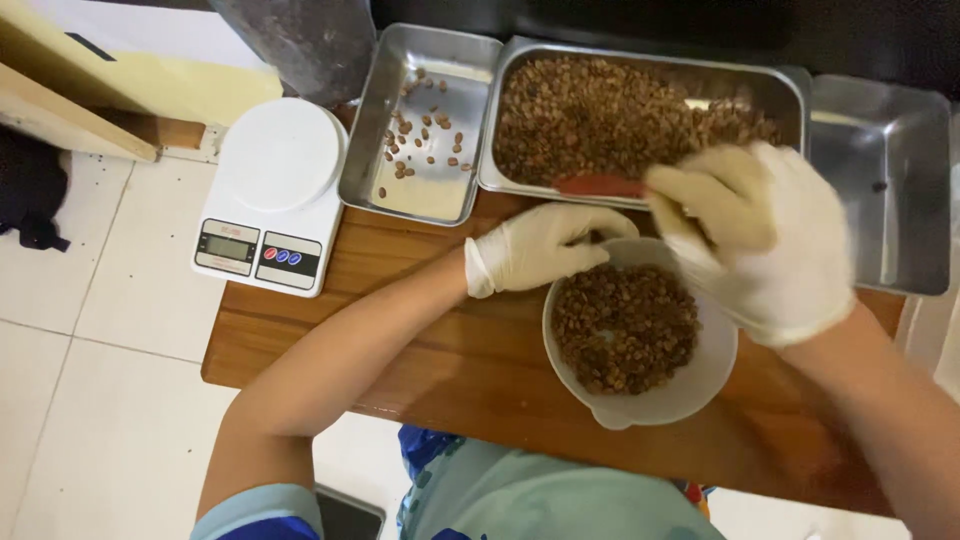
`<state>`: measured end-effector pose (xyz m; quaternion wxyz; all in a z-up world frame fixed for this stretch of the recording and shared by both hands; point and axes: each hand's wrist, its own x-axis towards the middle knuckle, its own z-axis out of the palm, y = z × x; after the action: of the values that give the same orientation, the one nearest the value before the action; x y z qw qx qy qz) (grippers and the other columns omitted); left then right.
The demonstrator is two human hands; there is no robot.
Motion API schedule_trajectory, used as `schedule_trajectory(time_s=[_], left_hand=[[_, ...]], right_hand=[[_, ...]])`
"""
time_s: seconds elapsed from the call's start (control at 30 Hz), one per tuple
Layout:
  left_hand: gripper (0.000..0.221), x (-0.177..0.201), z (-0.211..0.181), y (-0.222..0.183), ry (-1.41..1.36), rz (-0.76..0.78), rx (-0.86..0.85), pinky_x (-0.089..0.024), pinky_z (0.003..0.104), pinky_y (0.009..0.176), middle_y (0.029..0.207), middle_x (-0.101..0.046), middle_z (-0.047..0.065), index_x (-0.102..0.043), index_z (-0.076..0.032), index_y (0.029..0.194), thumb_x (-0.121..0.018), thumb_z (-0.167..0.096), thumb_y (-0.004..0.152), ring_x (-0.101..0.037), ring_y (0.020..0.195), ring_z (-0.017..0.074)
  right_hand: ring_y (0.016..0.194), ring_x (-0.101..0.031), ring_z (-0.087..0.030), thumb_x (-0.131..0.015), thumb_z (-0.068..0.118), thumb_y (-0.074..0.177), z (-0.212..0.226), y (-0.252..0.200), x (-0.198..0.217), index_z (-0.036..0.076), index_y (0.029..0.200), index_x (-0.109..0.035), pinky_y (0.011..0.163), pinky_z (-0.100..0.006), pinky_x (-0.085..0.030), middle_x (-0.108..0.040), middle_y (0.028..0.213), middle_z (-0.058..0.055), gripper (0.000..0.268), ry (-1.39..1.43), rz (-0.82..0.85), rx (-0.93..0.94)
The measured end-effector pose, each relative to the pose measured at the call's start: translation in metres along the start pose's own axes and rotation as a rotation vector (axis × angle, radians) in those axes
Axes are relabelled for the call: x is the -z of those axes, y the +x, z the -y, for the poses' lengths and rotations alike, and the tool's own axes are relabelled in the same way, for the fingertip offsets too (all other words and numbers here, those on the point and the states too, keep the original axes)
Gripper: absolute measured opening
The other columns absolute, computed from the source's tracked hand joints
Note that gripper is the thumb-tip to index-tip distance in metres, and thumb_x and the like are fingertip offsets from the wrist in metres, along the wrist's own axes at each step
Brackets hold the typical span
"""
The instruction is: Sorting and inspecting roasted coffee beans in a bowl using a small spoon for quality control
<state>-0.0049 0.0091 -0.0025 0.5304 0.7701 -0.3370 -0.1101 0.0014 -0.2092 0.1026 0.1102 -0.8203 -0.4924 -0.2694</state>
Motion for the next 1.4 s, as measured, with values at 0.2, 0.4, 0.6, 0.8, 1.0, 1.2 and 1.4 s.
schedule_trajectory(time_s=[0.2, 0.4, 0.6, 0.8, 1.0, 1.2, 1.4], left_hand=[[0.042, 0.016, -0.090, -0.017, 0.627, 0.149, 0.493, -0.049, 0.058, 0.079, 0.106, -0.071, 0.019, -0.062, -0.009, 0.104, -0.050, -0.049, 0.100, -0.067, 0.094, 0.0437], [0.029, -0.028, -0.102, -0.097, 0.932, 0.169, 0.241, -0.046, 0.052, 0.059, 0.075, -0.065, 0.010, -0.063, -0.013, 0.079, -0.075, -0.039, 0.082, -0.063, 0.064, 0.0352], [0.021, -0.087, -0.076, -0.129, 0.995, 0.125, 0.144, -0.042, 0.041, 0.059, 0.086, -0.059, 0.001, -0.073, -0.024, 0.099, -0.081, -0.038, 0.085, -0.058, 0.069, 0.0262], [0.008, -0.086, -0.061, -0.136, 0.678, 0.030, 0.068, -0.046, 0.045, 0.064, 0.090, -0.062, 0.006, -0.068, -0.011, 0.098, -0.074, -0.015, 0.094, -0.057, 0.069, 0.0302], [0.041, -0.070, -0.051, -0.149, 0.508, 0.034, -0.089, -0.049, 0.042, 0.070, 0.108, -0.063, 0.011, -0.060, -0.007, 0.126, -0.061, 0.015, 0.092, -0.061, 0.084, 0.0305], [0.039, -0.073, -0.049, -0.149, 0.668, 0.057, -0.071, -0.050, 0.044, 0.069, 0.107, -0.064, 0.015, -0.061, -0.005, 0.123, -0.064, 0.012, 0.088, -0.064, 0.085, 0.0336], [0.029, 0.012, -0.100, -0.114, 0.815, -0.173, -0.050, -0.051, 0.049, 0.101, 0.121, -0.070, 0.018, -0.064, 0.000, 0.126, -0.051, 0.003, 0.100, -0.066, 0.114, 0.0364]], right_hand=[[0.097, -0.067, -0.032, -0.080, 0.004, 0.102, -0.015, -0.104, 0.012, 0.003, 0.123, -0.070, 0.082, -0.045, -0.045, -0.070, 0.112, -0.014, 0.024, 0.097, 0.054, -0.128], [0.083, -0.065, -0.033, -0.085, 0.002, 0.102, -0.019, -0.130, 0.003, 0.003, 0.113, -0.080, 0.075, -0.045, -0.051, -0.073, 0.105, -0.010, 0.012, 0.011, 0.002, -0.211], [0.078, -0.062, -0.031, -0.086, -0.002, 0.101, -0.015, -0.143, 0.005, 0.010, 0.109, -0.082, 0.076, -0.042, -0.049, -0.074, 0.101, -0.005, 0.014, -0.052, -0.083, -0.226], [0.085, -0.065, -0.026, -0.086, 0.002, 0.100, -0.015, -0.135, 0.008, 0.008, 0.105, -0.081, 0.075, -0.039, -0.051, -0.073, 0.099, -0.005, 0.009, -0.086, -0.098, -0.162], [0.084, -0.066, -0.027, -0.085, 0.008, 0.099, -0.011, -0.133, 0.005, 0.008, 0.109, -0.081, 0.075, -0.039, -0.053, -0.073, 0.101, -0.006, 0.011, -0.063, -0.076, -0.171], [0.080, -0.063, -0.028, -0.084, 0.007, 0.099, -0.012, -0.133, -0.001, 0.006, 0.110, -0.078, 0.070, -0.040, -0.051, -0.072, 0.102, -0.007, 0.012, -0.042, -0.073, -0.158], [0.076, -0.059, -0.028, -0.081, 0.007, 0.099, -0.010, -0.130, -0.002, 0.008, 0.108, -0.078, 0.067, -0.040, -0.048, -0.070, 0.098, -0.005, 0.009, -0.046, -0.061, -0.181]])
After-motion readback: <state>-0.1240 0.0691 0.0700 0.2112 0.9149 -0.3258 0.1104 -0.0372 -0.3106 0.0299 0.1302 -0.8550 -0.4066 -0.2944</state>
